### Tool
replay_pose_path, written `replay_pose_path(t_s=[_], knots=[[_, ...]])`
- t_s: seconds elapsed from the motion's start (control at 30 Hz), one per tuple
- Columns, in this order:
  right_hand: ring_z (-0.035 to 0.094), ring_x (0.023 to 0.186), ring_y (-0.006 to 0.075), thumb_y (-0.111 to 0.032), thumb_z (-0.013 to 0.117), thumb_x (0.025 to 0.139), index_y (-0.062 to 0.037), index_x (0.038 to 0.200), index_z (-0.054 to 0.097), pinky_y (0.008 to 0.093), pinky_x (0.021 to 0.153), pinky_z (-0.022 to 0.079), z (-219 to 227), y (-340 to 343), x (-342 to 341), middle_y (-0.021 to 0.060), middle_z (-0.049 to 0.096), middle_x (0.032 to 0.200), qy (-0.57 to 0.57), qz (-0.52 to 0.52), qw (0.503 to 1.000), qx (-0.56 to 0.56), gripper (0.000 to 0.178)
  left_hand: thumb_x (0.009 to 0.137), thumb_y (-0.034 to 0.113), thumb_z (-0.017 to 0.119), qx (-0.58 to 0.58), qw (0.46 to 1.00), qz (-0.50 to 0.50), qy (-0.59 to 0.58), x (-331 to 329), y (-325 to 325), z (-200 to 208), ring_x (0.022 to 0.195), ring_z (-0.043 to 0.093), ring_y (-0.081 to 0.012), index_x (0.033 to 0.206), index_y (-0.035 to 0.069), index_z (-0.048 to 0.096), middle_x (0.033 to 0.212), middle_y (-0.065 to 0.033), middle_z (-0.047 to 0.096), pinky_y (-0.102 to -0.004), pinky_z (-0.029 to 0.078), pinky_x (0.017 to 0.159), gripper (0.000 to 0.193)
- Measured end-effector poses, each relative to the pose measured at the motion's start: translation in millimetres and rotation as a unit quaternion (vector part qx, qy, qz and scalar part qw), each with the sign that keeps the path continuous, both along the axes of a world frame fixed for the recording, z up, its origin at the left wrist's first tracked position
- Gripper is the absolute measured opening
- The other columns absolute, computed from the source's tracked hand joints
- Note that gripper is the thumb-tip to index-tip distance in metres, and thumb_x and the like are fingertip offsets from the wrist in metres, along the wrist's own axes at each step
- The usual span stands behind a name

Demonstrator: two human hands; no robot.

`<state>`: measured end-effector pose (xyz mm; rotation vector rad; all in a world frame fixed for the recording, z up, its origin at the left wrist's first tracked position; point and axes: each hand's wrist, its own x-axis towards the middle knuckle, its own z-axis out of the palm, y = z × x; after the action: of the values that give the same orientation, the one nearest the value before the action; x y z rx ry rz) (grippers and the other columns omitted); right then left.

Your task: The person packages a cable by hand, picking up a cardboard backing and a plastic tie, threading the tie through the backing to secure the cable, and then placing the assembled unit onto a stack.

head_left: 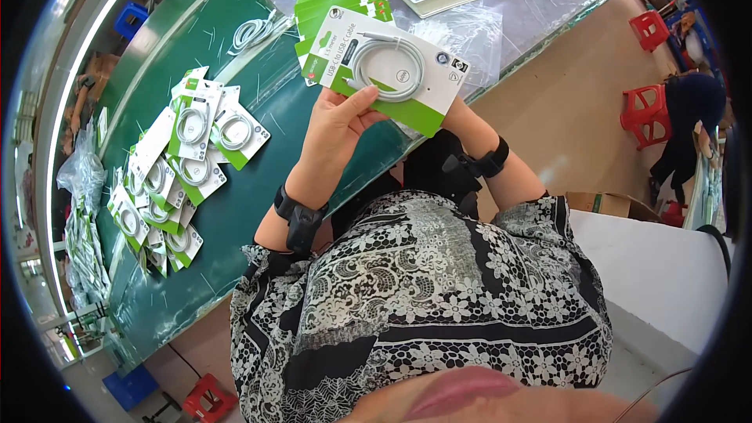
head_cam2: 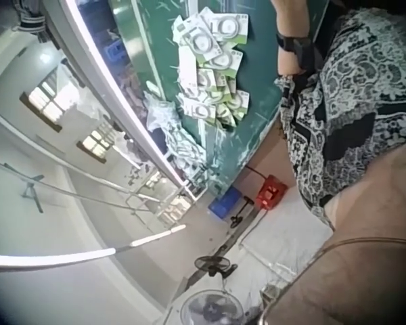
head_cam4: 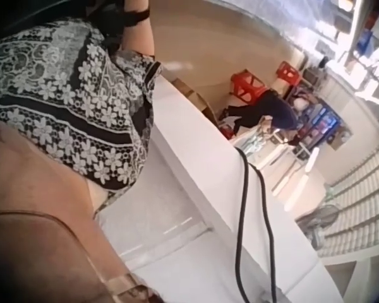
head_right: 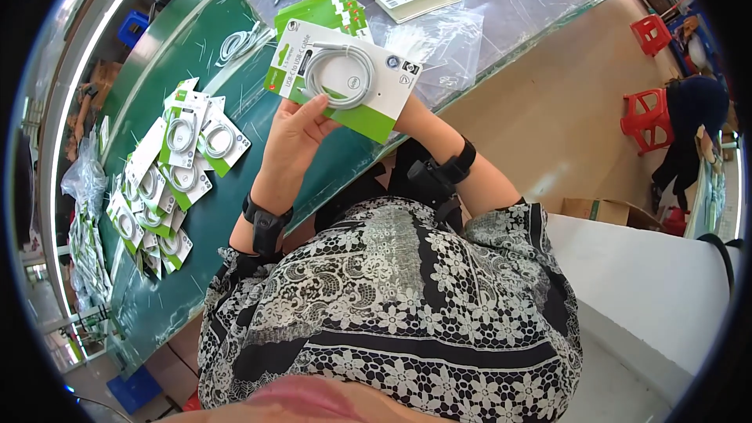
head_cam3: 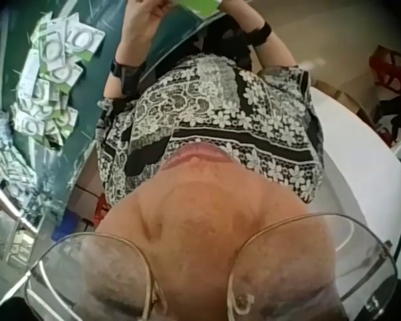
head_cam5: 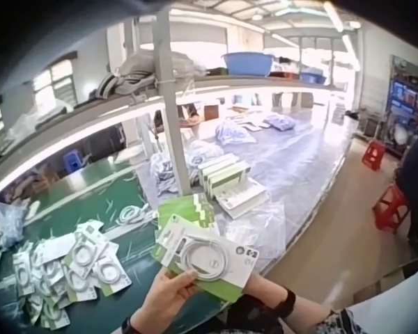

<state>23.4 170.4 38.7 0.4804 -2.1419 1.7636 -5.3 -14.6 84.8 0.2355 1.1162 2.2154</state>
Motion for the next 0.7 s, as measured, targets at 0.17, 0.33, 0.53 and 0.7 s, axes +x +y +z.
replay_pose_path(t_s=[0.17,0.33,0.53,0.7], knots=[[0.053,0.115,0.0182,-0.015,0.071,0.081,-0.0039,0.134,0.043,0.0322,0.098,0.045,4.0,-3.9,-2.1,0.0097,0.053,0.129,-0.027,0.033,0.994,-0.096,0.061,0.088,0.003,0.060,-0.010,1.000,0.002,0.009,1.8,0.9,1.6,0.094,0.065,-0.0196,0.121,0.001,0.049,0.111,-0.0103,0.062,-0.0311,0.058,0.073,0.035],[0.054,0.113,0.0179,-0.011,0.070,0.081,-0.0041,0.133,0.044,0.0316,0.096,0.047,5.0,-1.4,1.8,0.0095,0.054,0.127,-0.005,0.031,0.998,-0.048,0.059,0.089,0.002,0.059,-0.008,1.000,0.008,0.001,0.2,-3.3,-6.0,0.096,0.065,-0.0201,0.121,0.001,0.049,0.112,-0.0104,0.061,-0.0317,0.058,0.075,0.034],[0.056,0.108,0.0179,-0.015,0.074,0.079,-0.0029,0.131,0.046,0.0312,0.092,0.048,-3.6,-2.6,2.3,0.0101,0.057,0.122,-0.049,0.061,0.989,-0.126,0.060,0.091,0.005,0.057,-0.015,0.999,-0.019,0.032,-3.6,-4.2,-5.3,0.096,0.064,-0.0201,0.122,0.001,0.049,0.113,-0.0100,0.061,-0.0332,0.058,0.077,0.032],[0.057,0.108,0.0176,-0.014,0.073,0.079,-0.0020,0.130,0.046,0.0311,0.090,0.048,-11.2,-2.8,0.3,0.0106,0.057,0.121,-0.015,0.033,0.996,-0.080,0.059,0.095,0.013,0.054,0.038,0.998,-0.043,-0.018,-6.6,-5.2,-6.7,0.096,0.065,-0.0204,0.122,0.001,0.049,0.113,-0.0101,0.061,-0.0344,0.058,0.078,0.030]])
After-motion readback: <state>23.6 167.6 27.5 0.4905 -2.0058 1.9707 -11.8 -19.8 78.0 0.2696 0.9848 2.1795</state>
